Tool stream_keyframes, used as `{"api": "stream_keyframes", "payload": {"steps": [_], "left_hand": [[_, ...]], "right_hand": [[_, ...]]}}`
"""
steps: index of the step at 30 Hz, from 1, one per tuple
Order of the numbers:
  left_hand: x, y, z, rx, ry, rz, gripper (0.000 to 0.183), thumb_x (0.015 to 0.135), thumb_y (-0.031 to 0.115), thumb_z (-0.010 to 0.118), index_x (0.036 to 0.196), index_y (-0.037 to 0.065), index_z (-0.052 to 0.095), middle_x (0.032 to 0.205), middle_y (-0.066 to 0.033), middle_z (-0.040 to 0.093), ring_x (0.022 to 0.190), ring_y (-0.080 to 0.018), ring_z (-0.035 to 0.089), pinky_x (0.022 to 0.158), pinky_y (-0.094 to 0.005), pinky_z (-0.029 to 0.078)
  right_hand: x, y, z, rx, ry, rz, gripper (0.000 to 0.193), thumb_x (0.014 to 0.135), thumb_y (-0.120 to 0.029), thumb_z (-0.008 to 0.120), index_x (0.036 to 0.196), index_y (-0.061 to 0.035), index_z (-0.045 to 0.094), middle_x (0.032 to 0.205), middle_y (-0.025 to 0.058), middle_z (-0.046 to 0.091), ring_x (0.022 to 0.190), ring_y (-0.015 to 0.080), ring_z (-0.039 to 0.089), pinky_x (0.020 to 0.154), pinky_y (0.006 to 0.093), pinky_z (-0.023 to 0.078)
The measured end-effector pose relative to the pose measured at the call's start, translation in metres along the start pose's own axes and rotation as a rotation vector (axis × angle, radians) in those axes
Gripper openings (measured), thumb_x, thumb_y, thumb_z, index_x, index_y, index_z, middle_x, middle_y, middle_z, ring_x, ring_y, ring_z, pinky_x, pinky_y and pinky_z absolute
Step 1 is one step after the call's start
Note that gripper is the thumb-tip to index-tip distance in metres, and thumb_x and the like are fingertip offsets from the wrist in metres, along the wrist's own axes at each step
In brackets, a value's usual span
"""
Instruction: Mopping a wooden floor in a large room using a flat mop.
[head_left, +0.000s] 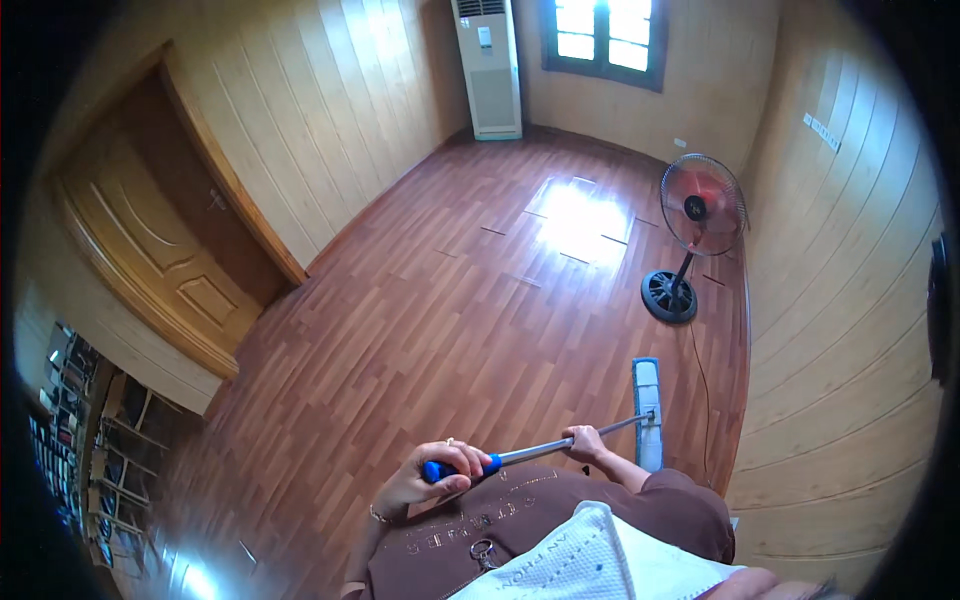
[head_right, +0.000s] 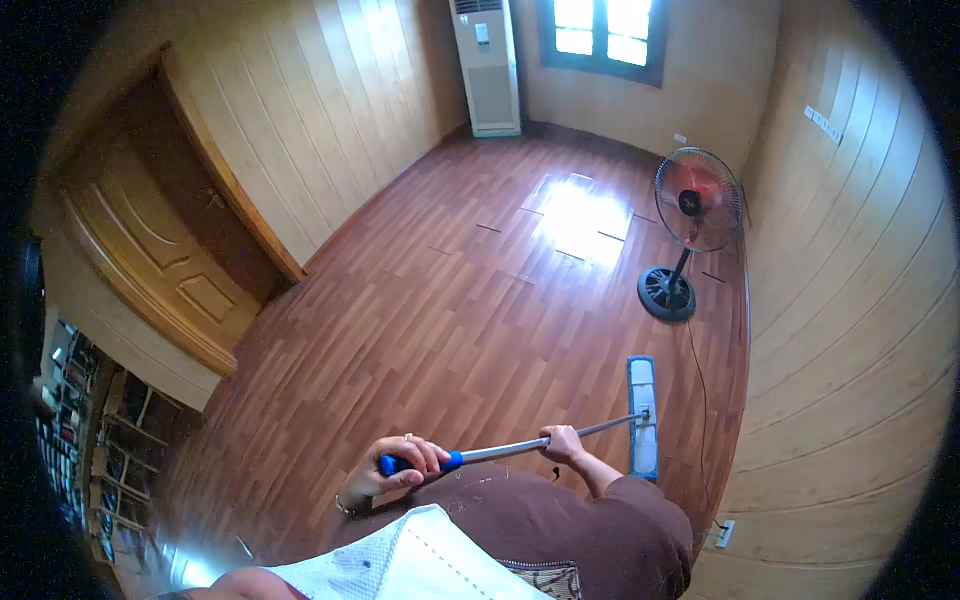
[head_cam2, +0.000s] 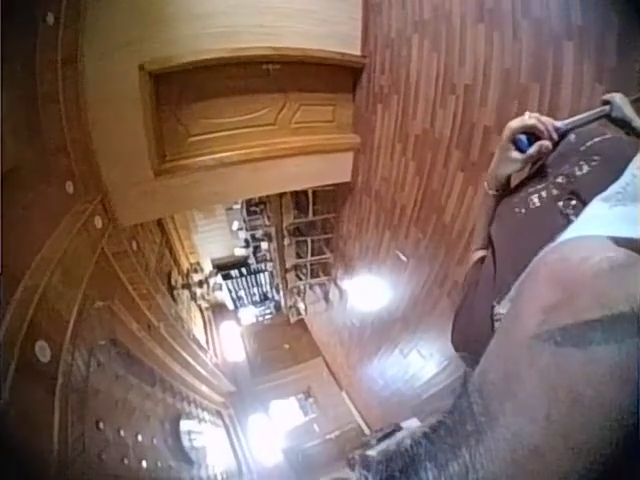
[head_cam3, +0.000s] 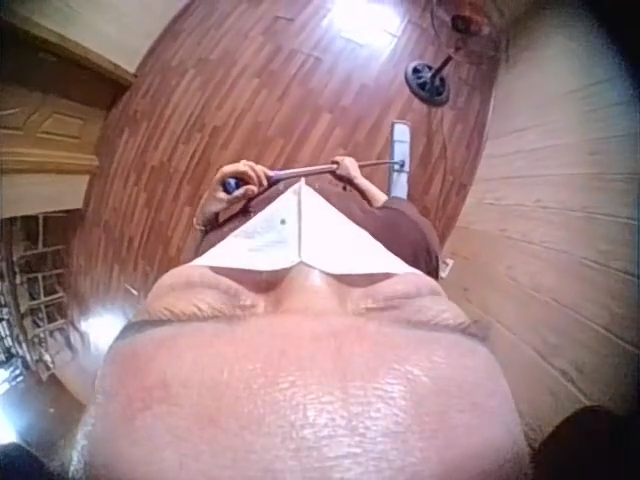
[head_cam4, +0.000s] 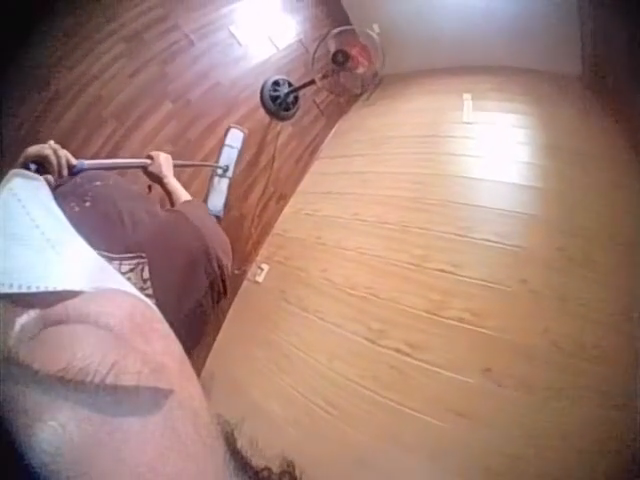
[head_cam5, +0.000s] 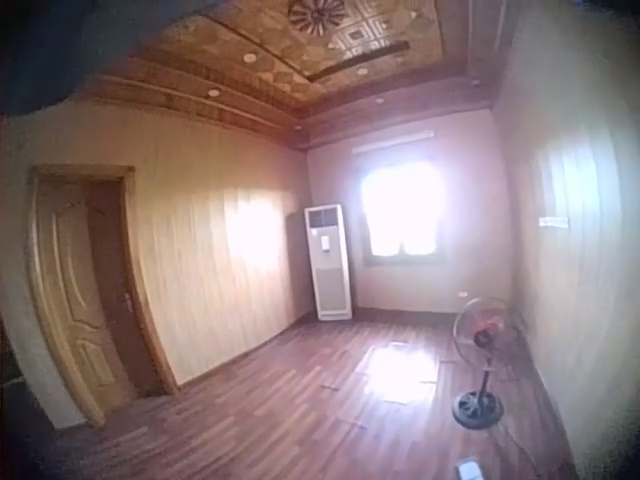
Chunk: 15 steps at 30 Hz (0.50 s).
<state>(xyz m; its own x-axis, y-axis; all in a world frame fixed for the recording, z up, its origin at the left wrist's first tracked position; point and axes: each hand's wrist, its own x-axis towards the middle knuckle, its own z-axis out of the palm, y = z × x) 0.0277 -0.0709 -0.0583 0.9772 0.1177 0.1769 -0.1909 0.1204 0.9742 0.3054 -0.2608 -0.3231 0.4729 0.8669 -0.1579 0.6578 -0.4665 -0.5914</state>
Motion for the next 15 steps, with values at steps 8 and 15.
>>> {"api": "stream_keyframes", "payload": {"steps": [8, 15], "left_hand": [[-0.083, 0.045, 0.038, 0.19, 0.301, 0.161, 0.02, 0.074, 0.017, 0.073, 0.07, 0.001, 0.062, 0.076, -0.0116, 0.065, 0.087, -0.0267, 0.063, 0.084, -0.0402, 0.046], [-0.118, 0.077, 0.063, 0.564, 0.276, 0.294, 0.016, 0.067, 0.017, 0.075, 0.066, 0.007, 0.062, 0.07, -0.0049, 0.065, 0.08, -0.0253, 0.067, 0.077, -0.0373, 0.046]], "right_hand": [[-0.004, -0.072, 0.042, 0.108, -0.129, -0.299, 0.018, 0.064, -0.022, 0.067, 0.072, -0.0073, 0.061, 0.072, 0.0167, 0.063, 0.075, 0.0379, 0.063, 0.066, 0.0474, 0.049], [0.054, -0.136, 0.073, 0.249, -0.231, -0.663, 0.01, 0.061, -0.009, 0.063, 0.066, -0.0088, 0.054, 0.069, 0.0114, 0.058, 0.071, 0.0371, 0.059, 0.06, 0.0459, 0.046]]}}
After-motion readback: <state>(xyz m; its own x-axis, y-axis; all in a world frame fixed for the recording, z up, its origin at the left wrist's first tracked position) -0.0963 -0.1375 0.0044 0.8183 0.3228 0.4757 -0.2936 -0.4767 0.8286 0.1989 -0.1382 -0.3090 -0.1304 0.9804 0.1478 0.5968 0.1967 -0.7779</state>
